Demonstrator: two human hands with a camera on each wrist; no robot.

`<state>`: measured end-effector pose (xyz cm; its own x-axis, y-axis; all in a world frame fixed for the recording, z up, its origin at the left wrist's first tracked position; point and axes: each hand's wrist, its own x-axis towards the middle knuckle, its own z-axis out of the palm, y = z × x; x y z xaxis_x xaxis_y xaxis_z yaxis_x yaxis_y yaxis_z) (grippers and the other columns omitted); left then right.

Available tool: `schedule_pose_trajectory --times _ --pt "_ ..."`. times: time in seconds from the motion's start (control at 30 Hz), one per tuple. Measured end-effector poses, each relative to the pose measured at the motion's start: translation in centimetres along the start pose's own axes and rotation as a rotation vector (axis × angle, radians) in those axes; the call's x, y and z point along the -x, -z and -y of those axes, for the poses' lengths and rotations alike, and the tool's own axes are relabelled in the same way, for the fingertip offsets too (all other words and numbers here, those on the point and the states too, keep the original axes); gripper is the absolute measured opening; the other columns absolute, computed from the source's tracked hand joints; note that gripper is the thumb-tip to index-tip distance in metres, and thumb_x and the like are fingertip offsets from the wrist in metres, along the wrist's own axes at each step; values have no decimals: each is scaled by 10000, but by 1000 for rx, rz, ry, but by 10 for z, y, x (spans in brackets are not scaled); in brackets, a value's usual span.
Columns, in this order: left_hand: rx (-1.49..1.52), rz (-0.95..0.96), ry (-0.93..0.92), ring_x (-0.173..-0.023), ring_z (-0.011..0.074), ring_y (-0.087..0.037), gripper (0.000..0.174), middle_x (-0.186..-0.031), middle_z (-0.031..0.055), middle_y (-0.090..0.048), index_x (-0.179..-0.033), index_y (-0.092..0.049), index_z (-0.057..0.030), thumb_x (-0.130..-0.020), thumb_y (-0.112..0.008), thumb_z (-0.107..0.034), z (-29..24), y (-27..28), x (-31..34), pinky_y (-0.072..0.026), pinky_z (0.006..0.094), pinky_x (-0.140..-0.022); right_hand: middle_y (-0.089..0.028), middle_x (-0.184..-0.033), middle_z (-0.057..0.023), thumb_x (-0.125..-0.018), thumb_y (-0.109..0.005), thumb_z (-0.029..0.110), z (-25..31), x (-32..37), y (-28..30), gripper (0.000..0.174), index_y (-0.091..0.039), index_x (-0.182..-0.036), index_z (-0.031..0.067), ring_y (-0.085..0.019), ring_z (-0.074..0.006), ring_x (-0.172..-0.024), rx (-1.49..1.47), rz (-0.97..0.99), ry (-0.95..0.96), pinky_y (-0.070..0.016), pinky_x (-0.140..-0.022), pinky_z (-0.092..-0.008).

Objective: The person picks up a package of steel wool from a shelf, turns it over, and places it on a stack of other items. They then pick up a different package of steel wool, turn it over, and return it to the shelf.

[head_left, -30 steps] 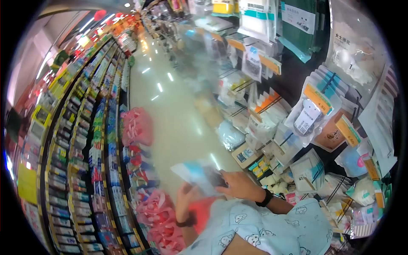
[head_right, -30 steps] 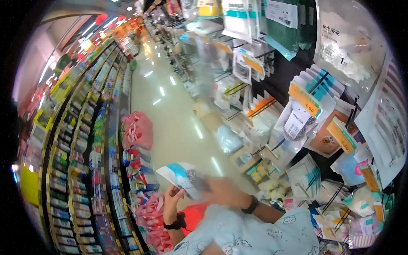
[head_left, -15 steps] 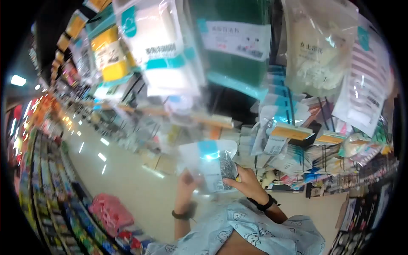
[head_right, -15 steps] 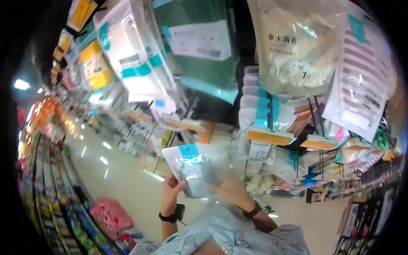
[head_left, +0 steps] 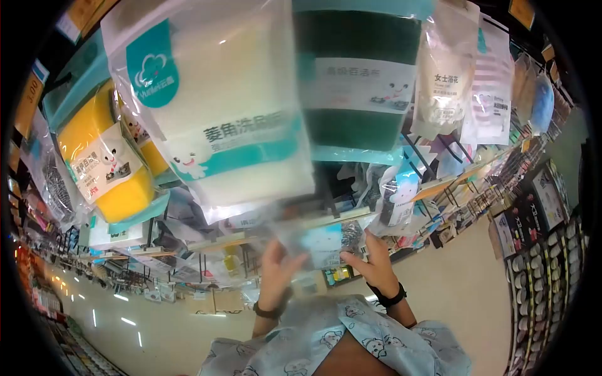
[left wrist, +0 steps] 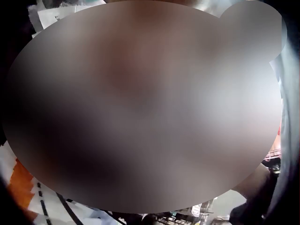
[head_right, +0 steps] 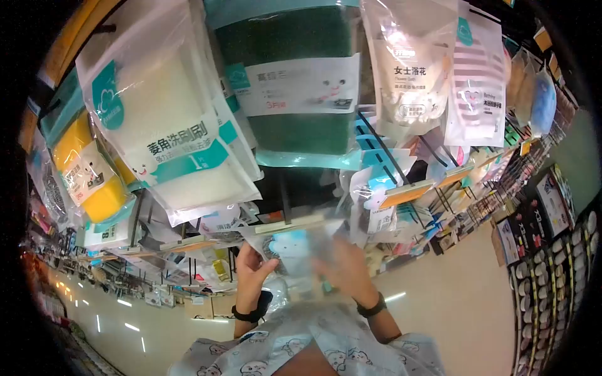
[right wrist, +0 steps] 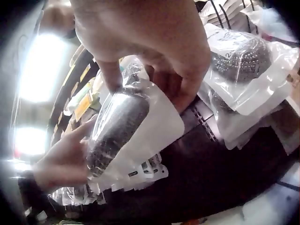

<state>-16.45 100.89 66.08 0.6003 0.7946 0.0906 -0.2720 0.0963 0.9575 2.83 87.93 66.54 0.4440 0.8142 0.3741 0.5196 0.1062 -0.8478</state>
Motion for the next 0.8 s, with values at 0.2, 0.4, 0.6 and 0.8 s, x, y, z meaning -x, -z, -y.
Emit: schedule_pose_trajectory --times 0.2,0.4,0.6,0.8 --pt "24 81 -33 -1203 190 -608 543 -1311 84 -649 -1371 -579 -25 -867 -780 -24 7 8 -10 -502 345 -1009 -731 -1023 -146 -862 -759 149 3 14 -10 465 -616 -1251 -63 -680 -224 -970 -1 -87 -127 -499 -896 -351" --pt "-35 79 52 -1232 197 -577 561 -1335 94 -617 -1424 -517 -4 -909 -732 -58 15 8 -10 -458 347 -1037 -738 -1075 -126 -869 -722 130 2 18 -13 485 -608 -1301 -57 -671 -205 -1025 -216 -142 -200 -480 -970 -355" --pt "-88 102 -68 -1328 221 -528 605 -1435 129 -551 -1480 -432 21 -931 -676 -45 6 0 0 -392 376 -1131 -718 -1162 -140 -858 -725 127 0 33 3 499 -614 -1310 -52 -649 -227 -1104 -174 -96 -206 -456 -1017 -364" --pt "-97 -64 -135 -1123 174 -646 338 -1215 85 -691 -1276 -608 23 -957 -676 -65 -12 -16 -7 -488 330 -999 -715 -1166 -139 -855 -741 145 10 33 16 510 -614 -1308 -54 -648 -238 -1103 -215 -60 -165 -452 -1015 -360"
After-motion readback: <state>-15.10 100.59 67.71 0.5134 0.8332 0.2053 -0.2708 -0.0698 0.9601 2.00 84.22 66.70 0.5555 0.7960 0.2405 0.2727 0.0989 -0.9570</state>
